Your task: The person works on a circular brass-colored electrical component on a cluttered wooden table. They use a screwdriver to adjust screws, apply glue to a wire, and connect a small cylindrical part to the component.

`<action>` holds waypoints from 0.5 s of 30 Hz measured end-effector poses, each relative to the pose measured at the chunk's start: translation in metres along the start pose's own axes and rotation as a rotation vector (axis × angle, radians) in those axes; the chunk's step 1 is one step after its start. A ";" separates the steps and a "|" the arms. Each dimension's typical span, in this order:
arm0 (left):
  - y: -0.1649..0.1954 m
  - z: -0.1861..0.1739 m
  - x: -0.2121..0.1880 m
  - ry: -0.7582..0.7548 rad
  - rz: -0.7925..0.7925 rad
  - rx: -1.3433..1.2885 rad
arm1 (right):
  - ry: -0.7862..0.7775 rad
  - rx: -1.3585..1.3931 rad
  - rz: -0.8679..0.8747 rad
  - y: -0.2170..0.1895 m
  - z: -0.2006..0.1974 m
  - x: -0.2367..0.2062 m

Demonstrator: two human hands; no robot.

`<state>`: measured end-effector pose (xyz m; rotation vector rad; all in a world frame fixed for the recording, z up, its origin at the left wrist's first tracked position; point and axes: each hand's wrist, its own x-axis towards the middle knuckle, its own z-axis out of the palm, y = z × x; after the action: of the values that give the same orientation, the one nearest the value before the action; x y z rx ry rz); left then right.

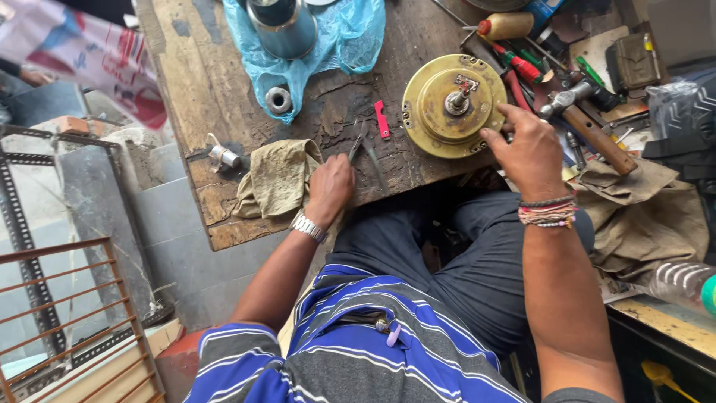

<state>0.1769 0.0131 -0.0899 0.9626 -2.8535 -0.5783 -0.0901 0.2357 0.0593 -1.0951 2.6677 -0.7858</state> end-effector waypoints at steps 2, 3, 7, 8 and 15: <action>0.016 0.009 0.021 0.041 0.038 -0.127 | 0.045 -0.010 -0.076 -0.004 0.000 0.000; 0.025 0.008 0.025 0.063 0.046 -0.187 | 0.059 -0.023 -0.122 -0.006 0.000 -0.001; 0.046 -0.036 0.011 0.014 -0.015 -0.113 | 0.033 -0.009 -0.343 -0.018 -0.001 -0.005; 0.042 -0.053 0.000 0.062 0.001 -0.015 | -0.004 -0.007 -0.368 -0.023 -0.001 -0.007; 0.009 -0.081 -0.056 0.067 -0.091 0.227 | -0.126 -0.011 -0.598 -0.050 0.006 -0.016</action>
<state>0.2322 0.0261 -0.0086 1.1254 -2.8725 -0.2258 -0.0463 0.2142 0.0801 -1.9113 2.2493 -0.7464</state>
